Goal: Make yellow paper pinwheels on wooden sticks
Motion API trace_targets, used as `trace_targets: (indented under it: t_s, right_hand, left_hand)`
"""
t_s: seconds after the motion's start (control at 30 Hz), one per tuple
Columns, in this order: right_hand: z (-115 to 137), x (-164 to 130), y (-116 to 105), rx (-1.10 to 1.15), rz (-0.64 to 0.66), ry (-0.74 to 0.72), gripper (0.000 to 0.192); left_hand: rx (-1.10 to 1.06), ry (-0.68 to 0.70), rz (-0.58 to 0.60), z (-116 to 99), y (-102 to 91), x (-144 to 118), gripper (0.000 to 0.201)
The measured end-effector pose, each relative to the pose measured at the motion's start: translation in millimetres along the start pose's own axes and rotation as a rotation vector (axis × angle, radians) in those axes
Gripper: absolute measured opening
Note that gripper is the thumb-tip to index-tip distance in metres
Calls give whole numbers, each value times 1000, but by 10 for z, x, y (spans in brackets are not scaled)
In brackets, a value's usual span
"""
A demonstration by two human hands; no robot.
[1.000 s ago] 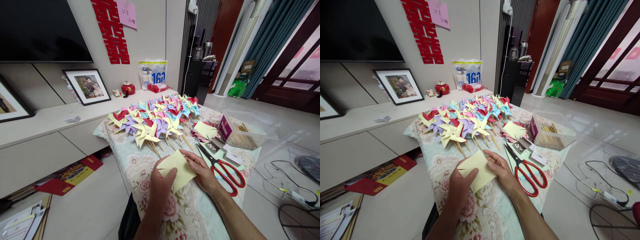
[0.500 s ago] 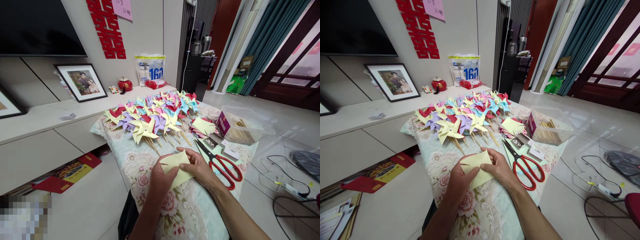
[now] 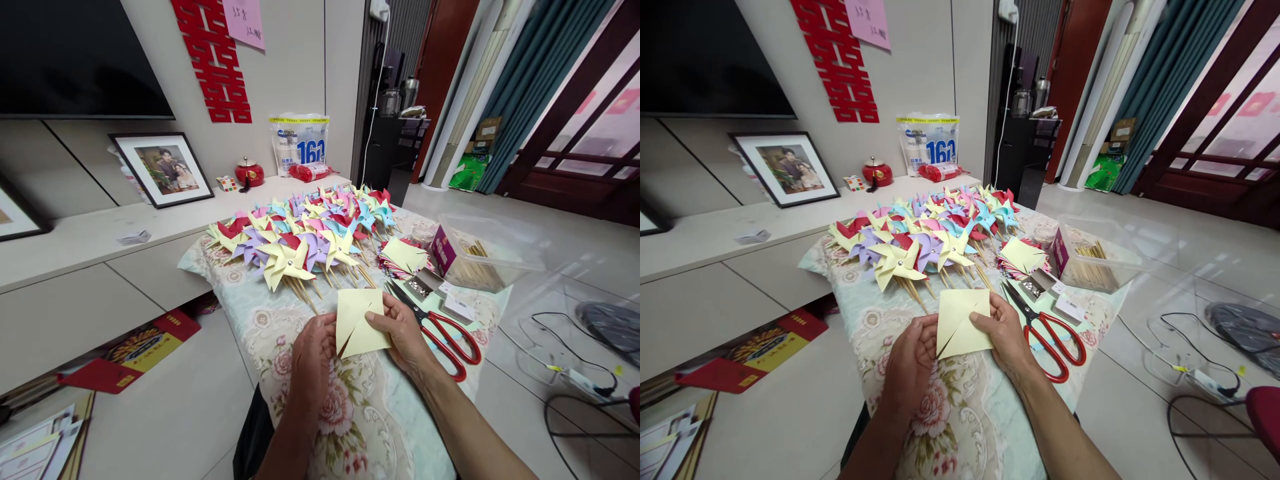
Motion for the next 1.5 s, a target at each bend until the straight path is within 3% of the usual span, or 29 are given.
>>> trace_targets:
  t_s: [0.27, 0.47, 0.57, 0.73, 0.93, 1.13, 1.5]
  right_hand:
    - [-8, 8, 19, 29, -24, -18, 46]
    - [-16, 47, -37, 131, -136, -83, 44]
    - [-8, 68, -51, 203, -166, -125, 44]
    - [-10, 96, -47, 278, -169, -146, 44]
    - [-36, 102, -51, 266, -184, -103, 45]
    - [-86, 81, -39, 253, -111, -68, 44]
    - [-83, 11, 20, 197, 25, -74, 57]
  left_hand:
    - [-26, -77, -35, -62, 29, 43, 47]
    - [-150, -122, -171, 26, 234, 34, 53]
    - [-158, -66, -220, 132, 346, 36, 51]
    - [42, 29, -109, 268, 497, 46, 44]
    - [17, 107, -49, 382, 586, 162, 44]
    - [14, 134, -82, 424, 515, 193, 44]
    - [38, 191, -156, 296, 504, 138, 36]
Point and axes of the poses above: each hand's wrist, its own x-axis towards the middle knuckle, its own y-axis out of the palm, z = x × y, the point moved 1 cm from there along x, towards the middle knuckle, and after that the axes turned 1 degree about -x, right-handed, at the moved point
